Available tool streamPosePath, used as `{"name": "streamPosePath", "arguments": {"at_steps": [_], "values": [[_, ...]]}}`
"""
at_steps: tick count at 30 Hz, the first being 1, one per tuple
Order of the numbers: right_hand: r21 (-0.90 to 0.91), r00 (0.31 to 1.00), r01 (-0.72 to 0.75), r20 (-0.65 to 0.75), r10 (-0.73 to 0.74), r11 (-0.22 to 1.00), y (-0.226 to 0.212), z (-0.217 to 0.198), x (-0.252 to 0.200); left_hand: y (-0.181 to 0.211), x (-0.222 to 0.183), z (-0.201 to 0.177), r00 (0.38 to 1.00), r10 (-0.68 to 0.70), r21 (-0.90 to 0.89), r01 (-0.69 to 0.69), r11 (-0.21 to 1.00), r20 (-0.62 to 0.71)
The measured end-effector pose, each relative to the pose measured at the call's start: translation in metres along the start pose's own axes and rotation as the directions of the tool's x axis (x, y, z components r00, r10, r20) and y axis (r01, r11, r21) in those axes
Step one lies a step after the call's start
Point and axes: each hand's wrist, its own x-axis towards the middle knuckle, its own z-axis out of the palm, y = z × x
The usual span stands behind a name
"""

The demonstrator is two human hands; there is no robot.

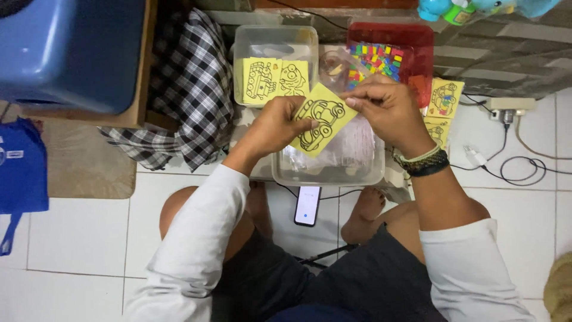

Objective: Packing sand art cards and colored sand packets into plastic bags to create kits.

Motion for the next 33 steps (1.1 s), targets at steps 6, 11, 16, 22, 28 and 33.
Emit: {"name": "streamPosePath", "arguments": {"at_steps": [6,11,16,22,28,33], "values": [[0.147,0.999,-0.050,0.003,0.050,0.988,0.011,-0.022,0.016,0.014,0.006,-0.014,0.992,-0.024,0.142,0.041,0.989,-0.121],[-0.269,0.987,-0.119,-0.133,0.085,0.956,0.079,-0.053,0.034,0.010,0.006,-0.026,0.969,0.097,0.157,-0.061,0.986,-0.229],[-0.514,0.917,-0.368,-0.060,0.395,0.775,0.140,-0.051,0.035,0.012,0.003,-0.030,0.961,0.097,0.160,-0.057,0.986,-0.257],[-0.761,0.948,-0.220,-0.020,0.317,0.610,0.225,-0.040,0.032,0.007,0.006,-0.030,0.963,0.032,0.178,0.016,0.984,-0.267],[-0.822,0.941,-0.211,-0.023,0.339,0.529,0.239,-0.027,0.032,0.013,0.004,-0.032,0.960,0.023,0.166,0.025,0.986,-0.280],[-0.833,0.912,-0.275,-0.068,0.404,0.481,0.224,-0.026,0.034,0.013,0.002,-0.038,0.959,0.020,0.084,0.004,0.996,-0.283]]}}
